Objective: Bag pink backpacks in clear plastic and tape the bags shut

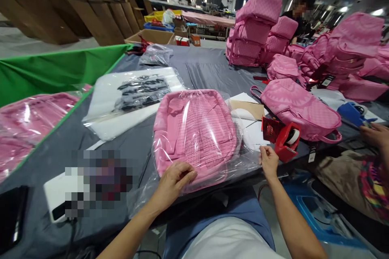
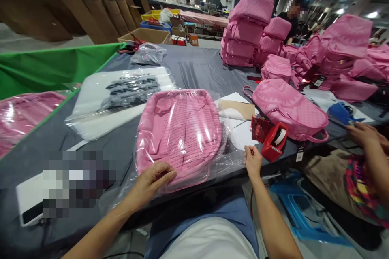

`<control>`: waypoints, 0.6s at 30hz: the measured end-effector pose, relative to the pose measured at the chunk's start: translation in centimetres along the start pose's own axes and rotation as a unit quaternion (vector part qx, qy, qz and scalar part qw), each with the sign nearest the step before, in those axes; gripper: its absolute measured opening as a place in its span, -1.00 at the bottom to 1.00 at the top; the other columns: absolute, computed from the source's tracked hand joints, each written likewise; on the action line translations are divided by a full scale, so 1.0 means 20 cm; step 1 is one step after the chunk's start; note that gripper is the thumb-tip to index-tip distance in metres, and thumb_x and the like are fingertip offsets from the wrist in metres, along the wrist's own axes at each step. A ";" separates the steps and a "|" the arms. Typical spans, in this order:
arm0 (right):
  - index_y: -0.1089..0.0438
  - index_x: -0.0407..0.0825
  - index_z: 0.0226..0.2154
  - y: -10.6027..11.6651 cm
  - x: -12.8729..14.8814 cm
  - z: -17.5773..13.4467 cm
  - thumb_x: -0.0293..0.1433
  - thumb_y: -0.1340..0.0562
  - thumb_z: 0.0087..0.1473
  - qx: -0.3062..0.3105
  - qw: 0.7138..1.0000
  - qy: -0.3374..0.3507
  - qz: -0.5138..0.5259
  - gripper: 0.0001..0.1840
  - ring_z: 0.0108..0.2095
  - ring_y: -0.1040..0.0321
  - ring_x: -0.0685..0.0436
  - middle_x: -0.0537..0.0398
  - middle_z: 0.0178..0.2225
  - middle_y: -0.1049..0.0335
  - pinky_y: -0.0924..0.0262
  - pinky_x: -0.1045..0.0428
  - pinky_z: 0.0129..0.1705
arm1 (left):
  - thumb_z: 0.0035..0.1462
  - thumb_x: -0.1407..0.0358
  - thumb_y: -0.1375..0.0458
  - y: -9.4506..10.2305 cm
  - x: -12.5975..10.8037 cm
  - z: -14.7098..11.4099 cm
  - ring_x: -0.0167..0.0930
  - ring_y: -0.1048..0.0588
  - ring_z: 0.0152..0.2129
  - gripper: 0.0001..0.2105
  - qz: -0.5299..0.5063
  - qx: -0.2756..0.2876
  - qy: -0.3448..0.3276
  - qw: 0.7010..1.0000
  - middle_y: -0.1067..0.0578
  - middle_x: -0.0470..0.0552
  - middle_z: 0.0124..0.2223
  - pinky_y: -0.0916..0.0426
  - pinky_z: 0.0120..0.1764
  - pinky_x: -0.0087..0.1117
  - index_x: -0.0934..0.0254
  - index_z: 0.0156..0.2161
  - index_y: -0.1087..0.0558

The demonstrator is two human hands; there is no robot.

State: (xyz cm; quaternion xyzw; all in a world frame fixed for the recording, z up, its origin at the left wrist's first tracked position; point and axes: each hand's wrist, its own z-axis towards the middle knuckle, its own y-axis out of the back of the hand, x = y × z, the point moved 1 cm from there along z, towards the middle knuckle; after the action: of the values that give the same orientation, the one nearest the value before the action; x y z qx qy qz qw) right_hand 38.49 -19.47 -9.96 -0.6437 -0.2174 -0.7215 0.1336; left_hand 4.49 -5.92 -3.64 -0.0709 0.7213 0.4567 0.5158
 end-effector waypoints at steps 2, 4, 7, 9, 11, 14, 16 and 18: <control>-0.35 -0.12 -0.38 0.07 0.02 -0.01 0.30 -0.33 -0.21 0.003 1.000 0.011 -0.027 -0.21 -0.66 -0.21 -0.07 0.09 -0.59 -0.27 -0.08 0.05 -0.62 | 0.16 -0.12 -0.03 0.00 0.00 0.00 -0.31 -0.37 -0.36 -0.53 -0.001 -0.007 0.000 1.000 -0.44 0.04 -0.38 -0.21 -0.21 -0.28 0.27 -0.46 -0.43; -0.38 -0.13 -0.34 0.19 0.05 -0.03 0.25 -0.34 -0.20 0.007 0.998 0.006 -0.057 -0.24 -0.57 -0.30 -0.12 0.04 -0.52 -0.33 -0.13 0.05 -0.57 | 0.17 -0.14 -0.01 -0.01 0.01 -0.01 -0.31 -0.38 -0.35 -0.50 0.001 -0.023 -0.001 1.000 -0.44 0.05 -0.39 -0.22 -0.22 -0.27 0.27 -0.46 -0.44; -0.42 -0.12 -0.33 0.43 0.11 -0.06 0.16 -0.35 -0.20 -0.036 0.993 0.003 -0.111 -0.32 -0.52 -0.30 -0.13 0.01 -0.47 -0.36 -0.13 0.04 -0.52 | 0.16 -0.15 -0.02 -0.02 0.02 -0.01 -0.32 -0.38 -0.37 -0.50 -0.002 -0.045 -0.011 0.999 -0.44 0.04 -0.41 -0.24 -0.24 -0.28 0.27 -0.48 -0.45; -0.44 -0.12 -0.37 0.59 0.14 -0.06 0.11 -0.34 -0.20 -0.097 0.984 0.018 -0.149 -0.39 -0.52 -0.26 -0.11 0.01 -0.48 -0.36 -0.14 0.02 -0.45 | 0.16 -0.15 -0.03 -0.02 0.03 -0.01 -0.34 -0.39 -0.39 -0.50 -0.013 -0.047 -0.020 0.999 -0.43 0.03 -0.41 -0.27 -0.26 -0.30 0.26 -0.48 -0.46; -0.44 -0.12 -0.42 0.72 0.17 -0.03 0.08 -0.34 -0.29 -0.161 0.973 0.018 -0.161 -0.41 -0.46 -0.26 -0.13 -0.01 -0.47 -0.37 -0.16 0.00 -0.36 | 0.15 -0.18 -0.05 -0.02 0.05 -0.02 -0.36 -0.40 -0.41 -0.49 -0.021 -0.040 -0.028 0.999 -0.43 0.01 -0.42 -0.29 -0.29 -0.33 0.25 -0.48 -0.46; -0.44 -0.13 -0.39 0.80 0.19 0.05 0.10 -0.29 -0.42 -0.218 0.966 -0.010 -0.141 -0.32 -0.39 -0.29 -0.17 -0.05 -0.42 -0.40 -0.16 0.01 -0.35 | 0.13 -0.23 -0.08 -0.02 0.12 -0.03 -0.36 -0.45 -0.40 -0.48 -0.030 -0.023 -0.027 0.999 -0.47 -0.02 -0.37 -0.33 -0.30 -0.36 0.22 -0.42 -0.50; -0.47 -0.16 -0.32 0.80 0.17 0.10 0.14 -0.26 -0.43 -0.212 0.968 -0.047 -0.126 -0.24 -0.42 -0.28 -0.16 -0.06 -0.41 -0.40 -0.09 0.06 -0.48 | 0.11 -0.26 -0.10 -0.02 0.21 -0.03 -0.33 -0.49 -0.33 -0.48 -0.032 -0.020 -0.010 0.999 -0.52 -0.04 -0.29 -0.37 -0.23 -0.36 0.18 -0.34 -0.54; -0.50 -0.19 -0.31 0.77 0.15 0.15 0.16 -0.26 -0.40 -0.194 0.971 -0.082 -0.114 -0.21 -0.47 -0.24 -0.14 -0.04 -0.45 -0.37 0.02 0.09 -0.58 | 0.11 -0.28 -0.09 -0.04 0.30 -0.03 -0.30 -0.51 -0.26 -0.48 -0.024 -0.040 0.005 0.999 -0.55 -0.06 -0.22 -0.40 -0.16 -0.33 0.14 -0.27 -0.55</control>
State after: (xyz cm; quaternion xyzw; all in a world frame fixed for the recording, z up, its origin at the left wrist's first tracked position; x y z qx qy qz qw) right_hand 47.92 -31.26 -4.53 -0.6856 -0.1552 -0.7048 -0.0956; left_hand 1.78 -4.62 -9.02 -0.1110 0.7032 0.4720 0.5200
